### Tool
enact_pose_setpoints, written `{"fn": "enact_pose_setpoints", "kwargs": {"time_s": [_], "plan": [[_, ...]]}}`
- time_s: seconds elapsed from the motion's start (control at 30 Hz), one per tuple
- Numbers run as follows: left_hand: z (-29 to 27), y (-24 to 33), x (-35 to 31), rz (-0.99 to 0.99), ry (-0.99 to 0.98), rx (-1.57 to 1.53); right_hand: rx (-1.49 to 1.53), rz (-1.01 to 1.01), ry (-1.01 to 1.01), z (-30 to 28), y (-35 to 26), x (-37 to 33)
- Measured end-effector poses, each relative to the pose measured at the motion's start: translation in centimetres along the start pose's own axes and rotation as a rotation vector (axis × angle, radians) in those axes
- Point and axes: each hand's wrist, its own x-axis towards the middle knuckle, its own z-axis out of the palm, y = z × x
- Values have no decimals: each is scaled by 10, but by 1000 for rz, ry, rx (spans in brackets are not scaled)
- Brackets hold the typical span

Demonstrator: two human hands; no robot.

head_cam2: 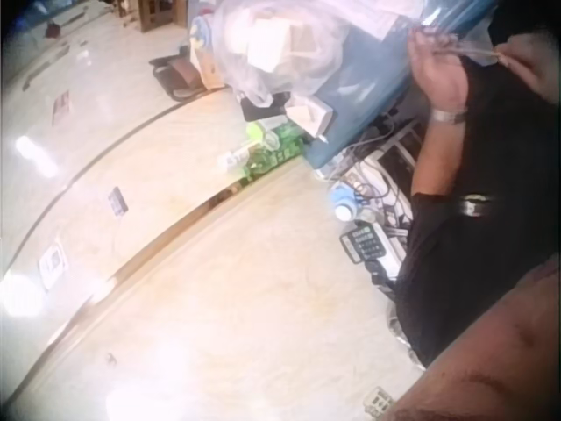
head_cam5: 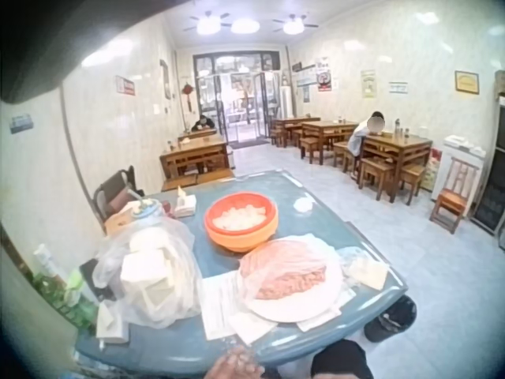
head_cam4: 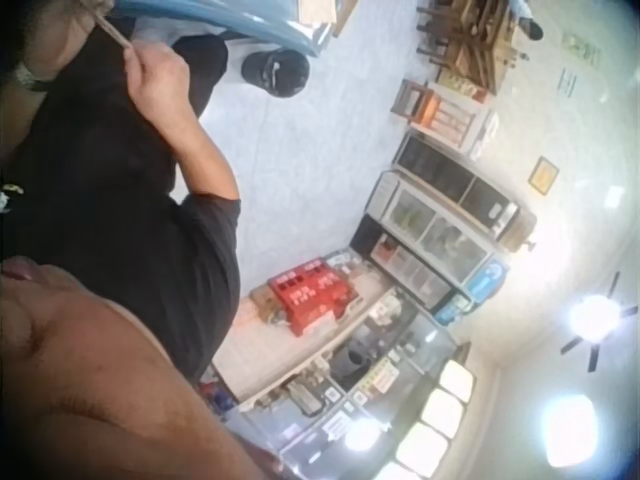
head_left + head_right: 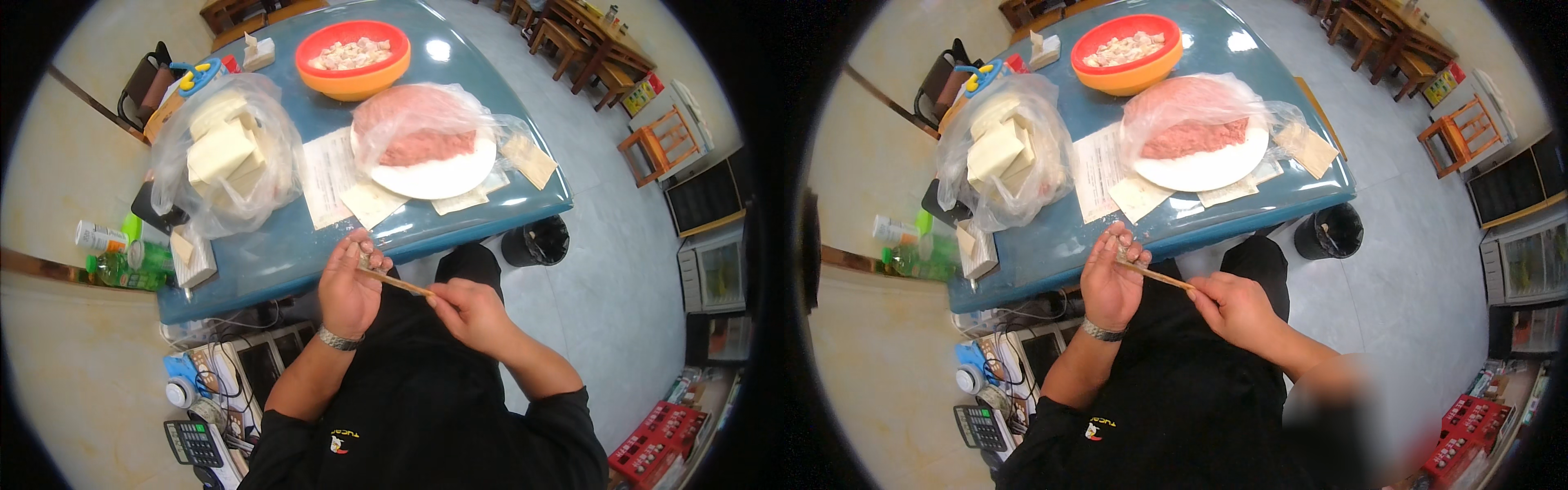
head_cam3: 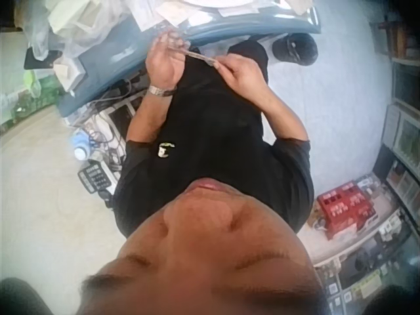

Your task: The person repeatedly scoops ground meat with a wooden stick and spreads it onto small square wrappers held in the left hand. The person then folds each filled wrapper and places it into a red bowl. The process is repeated continuously throughout the clip.

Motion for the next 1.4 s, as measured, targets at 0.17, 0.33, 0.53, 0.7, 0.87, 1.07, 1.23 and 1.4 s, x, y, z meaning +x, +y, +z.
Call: {"fn": "enact_pose_setpoints", "kwargs": {"time_s": [0.17,0.33,0.53,0.7,0.87,1.07,1.23,1.4], "plan": [[17,-7,-7,-62,74,29,-116,-23,54,-1,4,2],[31,-3,-8,-28,101,87,-113,-101,81,-3,10,5],[56,39,28,62,117,208,-63,-258,266,-36,45,37],[90,65,70,-49,9,463,7,-82,627,-83,93,107],[126,91,144,3,-4,808,345,103,705,-78,133,127],[161,122,262,235,0,1274,362,87,692,-82,130,121],[144,131,284,427,-127,2171,376,66,683,-81,133,123],[162,141,224,287,-201,2175,336,82,685,-80,142,121]]}}
